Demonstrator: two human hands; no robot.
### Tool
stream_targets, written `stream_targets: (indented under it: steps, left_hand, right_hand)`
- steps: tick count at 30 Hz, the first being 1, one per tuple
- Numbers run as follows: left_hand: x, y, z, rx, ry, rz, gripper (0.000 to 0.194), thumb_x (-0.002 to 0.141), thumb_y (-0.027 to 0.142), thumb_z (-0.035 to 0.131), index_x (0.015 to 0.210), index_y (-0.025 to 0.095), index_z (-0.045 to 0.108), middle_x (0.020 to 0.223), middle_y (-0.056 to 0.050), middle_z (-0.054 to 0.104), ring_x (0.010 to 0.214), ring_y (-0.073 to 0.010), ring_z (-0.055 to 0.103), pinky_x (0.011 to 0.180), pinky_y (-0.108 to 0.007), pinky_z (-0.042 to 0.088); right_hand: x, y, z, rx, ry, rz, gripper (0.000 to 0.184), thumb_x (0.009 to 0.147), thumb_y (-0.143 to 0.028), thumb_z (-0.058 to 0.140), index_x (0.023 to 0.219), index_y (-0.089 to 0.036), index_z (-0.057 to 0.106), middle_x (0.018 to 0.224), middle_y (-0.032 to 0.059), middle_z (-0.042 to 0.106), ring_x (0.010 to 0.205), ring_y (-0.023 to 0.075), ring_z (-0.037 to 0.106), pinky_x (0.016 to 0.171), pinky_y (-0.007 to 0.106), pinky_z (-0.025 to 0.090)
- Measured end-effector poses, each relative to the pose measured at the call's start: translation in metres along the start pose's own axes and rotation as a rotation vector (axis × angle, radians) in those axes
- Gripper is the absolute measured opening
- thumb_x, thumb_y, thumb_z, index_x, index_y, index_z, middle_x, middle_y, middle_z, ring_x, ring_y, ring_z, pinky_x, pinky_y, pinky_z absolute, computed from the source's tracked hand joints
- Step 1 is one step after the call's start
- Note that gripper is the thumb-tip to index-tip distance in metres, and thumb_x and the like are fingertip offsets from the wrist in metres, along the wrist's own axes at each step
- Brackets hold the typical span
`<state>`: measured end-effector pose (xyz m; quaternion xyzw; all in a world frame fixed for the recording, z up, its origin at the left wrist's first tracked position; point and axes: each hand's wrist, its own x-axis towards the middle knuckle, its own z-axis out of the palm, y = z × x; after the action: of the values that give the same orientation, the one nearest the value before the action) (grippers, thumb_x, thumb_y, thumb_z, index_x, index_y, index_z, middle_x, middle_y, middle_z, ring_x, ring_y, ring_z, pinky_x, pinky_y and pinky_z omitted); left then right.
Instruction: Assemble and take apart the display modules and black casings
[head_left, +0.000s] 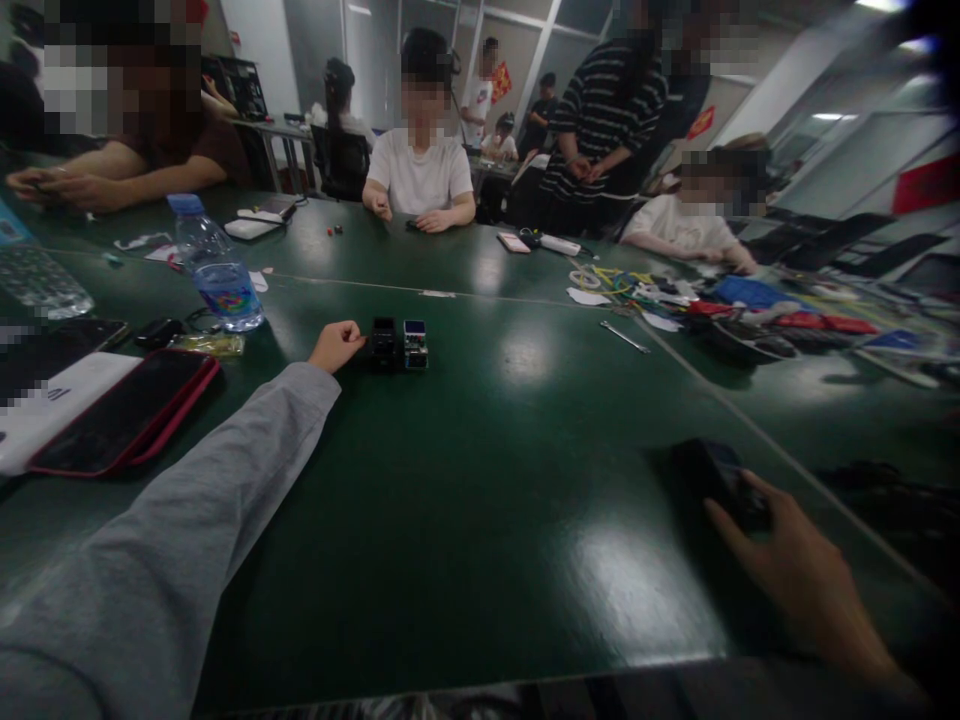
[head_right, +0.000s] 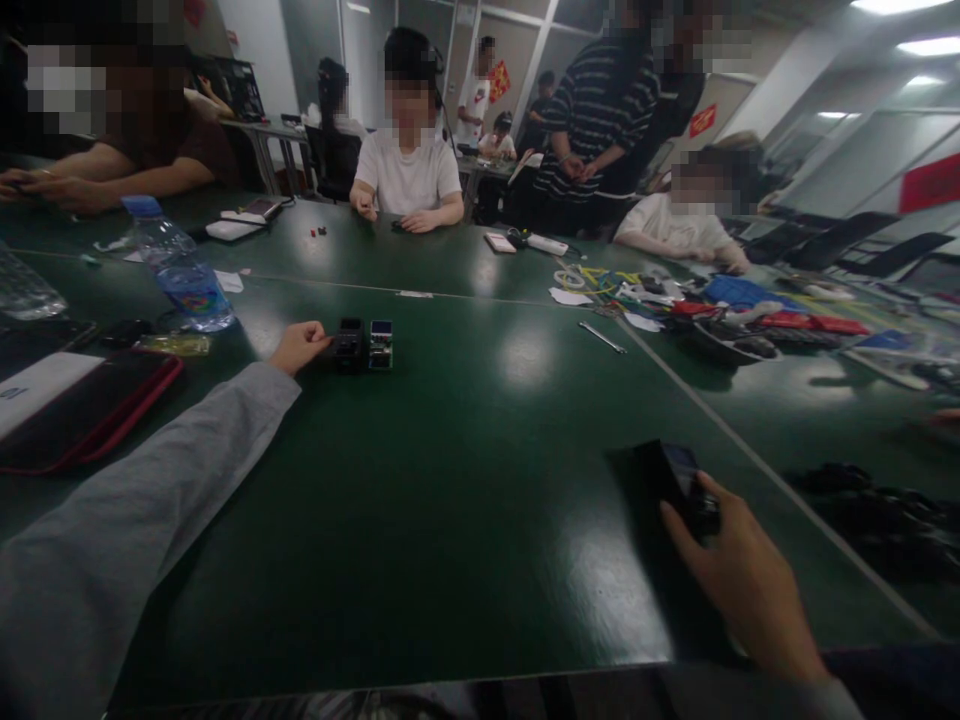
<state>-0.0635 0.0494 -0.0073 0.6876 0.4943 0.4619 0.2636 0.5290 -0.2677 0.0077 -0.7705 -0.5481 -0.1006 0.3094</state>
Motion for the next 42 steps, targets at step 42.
stream_targets:
  steps: [42]
  left_hand:
    - [-0.003,0.018,-0.001,-0.026,0.0,-0.051,0.031,0.067,0.015,0.061,0.051,0.019,0.034,0.049,0.006,0.04,0.049,-0.0076,0.034,0.051,-0.023,0.025]
  right_hand:
    - [0.046,-0.343,0.164,0.168,-0.26,-0.864,0.057,0.096,-0.044,0.049,0.144,-0.017,0.035,0.139,0.0133,0.045,0.135,0.0288,0.034,0.112,0.048,0.032]
